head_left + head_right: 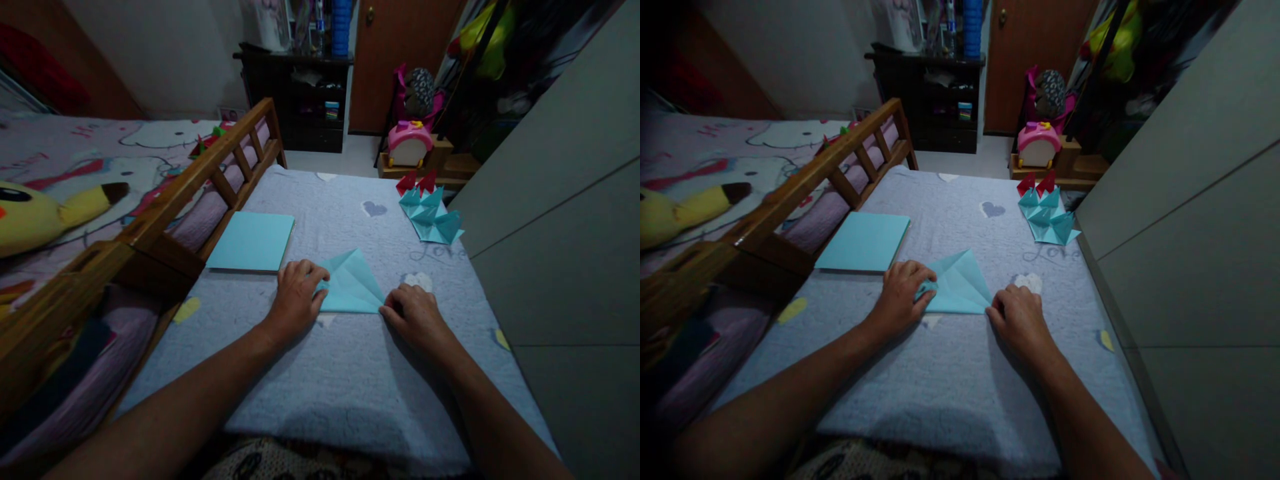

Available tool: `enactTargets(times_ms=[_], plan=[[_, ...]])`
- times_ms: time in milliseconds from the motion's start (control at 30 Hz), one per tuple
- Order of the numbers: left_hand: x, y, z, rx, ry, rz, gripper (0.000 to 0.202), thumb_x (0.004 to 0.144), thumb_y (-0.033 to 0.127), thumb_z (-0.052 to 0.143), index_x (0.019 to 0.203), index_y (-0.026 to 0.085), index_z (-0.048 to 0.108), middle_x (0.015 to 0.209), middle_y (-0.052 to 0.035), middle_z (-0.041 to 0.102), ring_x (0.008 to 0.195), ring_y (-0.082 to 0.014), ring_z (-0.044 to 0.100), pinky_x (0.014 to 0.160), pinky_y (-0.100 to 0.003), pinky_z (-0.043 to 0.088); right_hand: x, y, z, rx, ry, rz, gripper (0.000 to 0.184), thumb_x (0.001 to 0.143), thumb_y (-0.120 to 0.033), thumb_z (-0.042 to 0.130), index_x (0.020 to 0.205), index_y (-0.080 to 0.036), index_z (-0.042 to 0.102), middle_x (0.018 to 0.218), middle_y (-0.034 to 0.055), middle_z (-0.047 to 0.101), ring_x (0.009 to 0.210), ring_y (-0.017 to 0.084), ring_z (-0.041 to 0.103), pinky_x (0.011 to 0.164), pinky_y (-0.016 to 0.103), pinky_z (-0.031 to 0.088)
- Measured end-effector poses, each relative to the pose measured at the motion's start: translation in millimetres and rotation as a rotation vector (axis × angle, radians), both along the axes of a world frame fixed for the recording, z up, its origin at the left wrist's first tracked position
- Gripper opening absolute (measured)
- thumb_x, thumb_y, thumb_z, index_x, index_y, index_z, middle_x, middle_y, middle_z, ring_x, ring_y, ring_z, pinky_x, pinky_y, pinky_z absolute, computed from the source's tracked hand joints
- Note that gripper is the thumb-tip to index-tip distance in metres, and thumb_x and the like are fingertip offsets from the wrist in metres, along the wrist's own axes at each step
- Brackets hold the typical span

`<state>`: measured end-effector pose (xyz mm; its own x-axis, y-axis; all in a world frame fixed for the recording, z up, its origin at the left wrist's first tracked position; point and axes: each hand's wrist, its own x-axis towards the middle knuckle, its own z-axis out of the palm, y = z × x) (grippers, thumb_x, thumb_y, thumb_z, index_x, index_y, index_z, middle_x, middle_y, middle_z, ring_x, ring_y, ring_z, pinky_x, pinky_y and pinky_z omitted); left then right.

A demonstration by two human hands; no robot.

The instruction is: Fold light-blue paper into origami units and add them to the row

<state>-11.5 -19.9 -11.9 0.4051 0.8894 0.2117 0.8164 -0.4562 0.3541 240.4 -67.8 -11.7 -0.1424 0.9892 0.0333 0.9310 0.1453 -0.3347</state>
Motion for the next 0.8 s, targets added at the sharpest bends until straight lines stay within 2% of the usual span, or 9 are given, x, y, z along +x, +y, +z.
enactTargets(times_ms=[100, 167, 300, 467, 567, 667, 800], plan=[[-1.5, 2.1, -1.4, 0.059, 0.0, -0.173, 0.022, 0.088, 0.01, 0.06, 0.097, 0.027, 0.07, 0.109, -0.0044, 0.066, 0.107, -0.027, 0.049, 0.092, -0.043, 0.035, 0.3, 0.6, 0.7, 0.003, -0.003, 0.003, 0.014, 0.086, -0.023, 0.064, 0.073, -0.02, 0.065, 0.078, 0.0069, 0.064, 0.078, 0.024, 0.054, 0.07, 0.035, 0.031], [-2.6, 3.4, -1.3, 0.082, 0.033, -0.281, 0.022, 0.09, 0.01, 0.059, 0.094, 0.028, 0.071, 0.104, -0.0027, 0.07, 0.106, -0.0264, 0.051, 0.092, -0.045, 0.034, 0.6, 1.1, 0.3, -0.001, 0.001, 0.004, 0.015, 0.087, -0.024, 0.064, 0.072, -0.02, 0.065, 0.078, 0.0071, 0.064, 0.078, 0.024, 0.055, 0.07, 0.035, 0.031], [-4.6, 1.5, 2.7, 0.084, 0.142, -0.394, 0.017, 0.094, 0.014, 0.056, 0.094, 0.024, 0.069, 0.098, -0.0036, 0.072, 0.102, -0.0256, 0.056, 0.091, -0.045, 0.035, 0.6, 1.9, -0.5, -0.009, -0.001, 0.004, 0.015, 0.087, -0.023, 0.065, 0.072, -0.019, 0.066, 0.079, 0.008, 0.065, 0.079, 0.025, 0.056, 0.07, 0.036, 0.031], [-5.6, -14.9, 10.0, 0.071, 0.235, -0.439, 0.019, 0.098, 0.017, 0.048, 0.103, 0.019, 0.066, 0.1, -0.0076, 0.071, 0.092, -0.0234, 0.06, 0.085, -0.04, 0.042, -0.6, 1.8, 0.6, -0.012, -0.012, -0.004, 0.015, 0.087, -0.022, 0.065, 0.072, -0.019, 0.067, 0.079, 0.0086, 0.066, 0.079, 0.025, 0.057, 0.07, 0.035, 0.031], [-6.6, -26.8, 13.3, 0.072, 0.292, -0.436, 0.024, 0.098, 0.027, 0.051, 0.119, 0.017, 0.06, 0.114, -0.0098, 0.068, 0.101, -0.0253, 0.06, 0.086, -0.039, 0.044, -0.4, 1.7, 0.4, -0.014, -0.012, 0.0, 0.015, 0.087, -0.022, 0.065, 0.073, -0.018, 0.067, 0.079, 0.008, 0.066, 0.079, 0.024, 0.057, 0.07, 0.035, 0.03], [-8.8, -34.1, 13.3, 0.07, 0.348, -0.428, 0.04, 0.096, 0.038, 0.057, 0.128, 0.014, 0.055, 0.128, -0.0122, 0.064, 0.112, -0.028, 0.058, 0.091, -0.041, 0.046, 0.6, 2.0, -1.3, -0.006, -0.019, 0.005, 0.015, 0.087, -0.023, 0.064, 0.073, -0.018, 0.067, 0.079, 0.0078, 0.066, 0.078, 0.023, 0.056, 0.069, 0.034, 0.03], [-13.6, -36.2, 6.7, 0.085, 0.365, -0.438, 0.049, 0.097, 0.043, 0.057, 0.135, 0.014, 0.049, 0.138, -0.0138, 0.058, 0.123, -0.0284, 0.053, 0.098, -0.04, 0.045, 1.5, 2.6, -2.9, -0.003, -0.021, 0.008, 0.016, 0.088, -0.024, 0.063, 0.073, -0.019, 0.067, 0.079, 0.0076, 0.066, 0.077, 0.023, 0.055, 0.069, 0.034, 0.03]])
